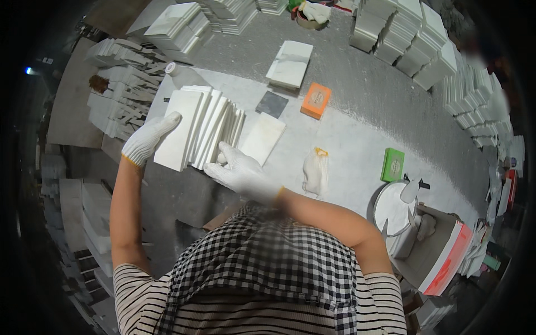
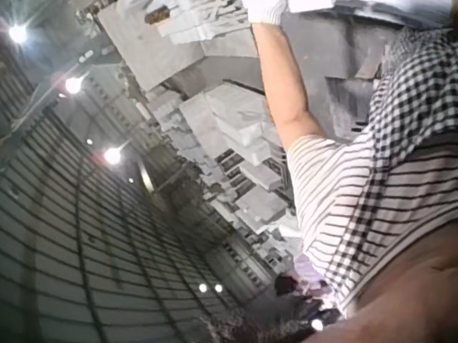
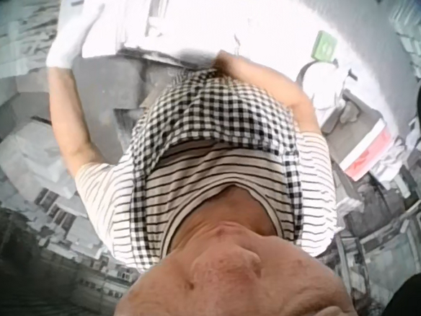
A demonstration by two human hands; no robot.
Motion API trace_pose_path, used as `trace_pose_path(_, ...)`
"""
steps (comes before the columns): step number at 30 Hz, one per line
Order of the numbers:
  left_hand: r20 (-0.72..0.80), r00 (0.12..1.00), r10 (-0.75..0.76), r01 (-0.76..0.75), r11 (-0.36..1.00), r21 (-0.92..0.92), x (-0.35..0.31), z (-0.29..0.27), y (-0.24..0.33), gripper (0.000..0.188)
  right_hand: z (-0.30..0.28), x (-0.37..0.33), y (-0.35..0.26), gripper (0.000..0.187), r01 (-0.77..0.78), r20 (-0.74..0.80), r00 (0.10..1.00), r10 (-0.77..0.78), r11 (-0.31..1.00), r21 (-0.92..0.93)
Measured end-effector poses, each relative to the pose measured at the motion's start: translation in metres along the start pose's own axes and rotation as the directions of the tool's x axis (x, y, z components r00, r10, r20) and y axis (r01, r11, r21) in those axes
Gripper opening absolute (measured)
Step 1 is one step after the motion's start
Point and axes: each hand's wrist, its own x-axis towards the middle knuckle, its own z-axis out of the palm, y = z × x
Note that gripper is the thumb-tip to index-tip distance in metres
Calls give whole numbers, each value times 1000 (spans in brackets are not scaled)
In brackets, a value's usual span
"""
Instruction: The person wipes the surfaces of white rectangular tiles with a yellow sponge, then uses a metal scraper to remove residue from the edges. They repeatedly pick up tiles, clean them, and place them into stacks on the table.
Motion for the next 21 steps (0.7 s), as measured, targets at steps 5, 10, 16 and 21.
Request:
trace_pose_path(5,-19,1000,3,-3,1000,-6,4,3,3,65,6,10,20,73,66,-14,998,-65,994,83)
trace_pose_path(10,-78,996,39,-48,993,-111,5,-4,-8,63,-1,7,21,61,103,6,995,-103,993,54)
trace_pose_path(16,-530,617,582,-387,811,439,-40,60,43,49,-57,0,84,33,16,-413,909,-62,993,-113)
trace_pose_path(21,-149,739,657,-568,726,387,-56,156,51,47,-78,-17,102,33,-134,-420,899,125,991,8)
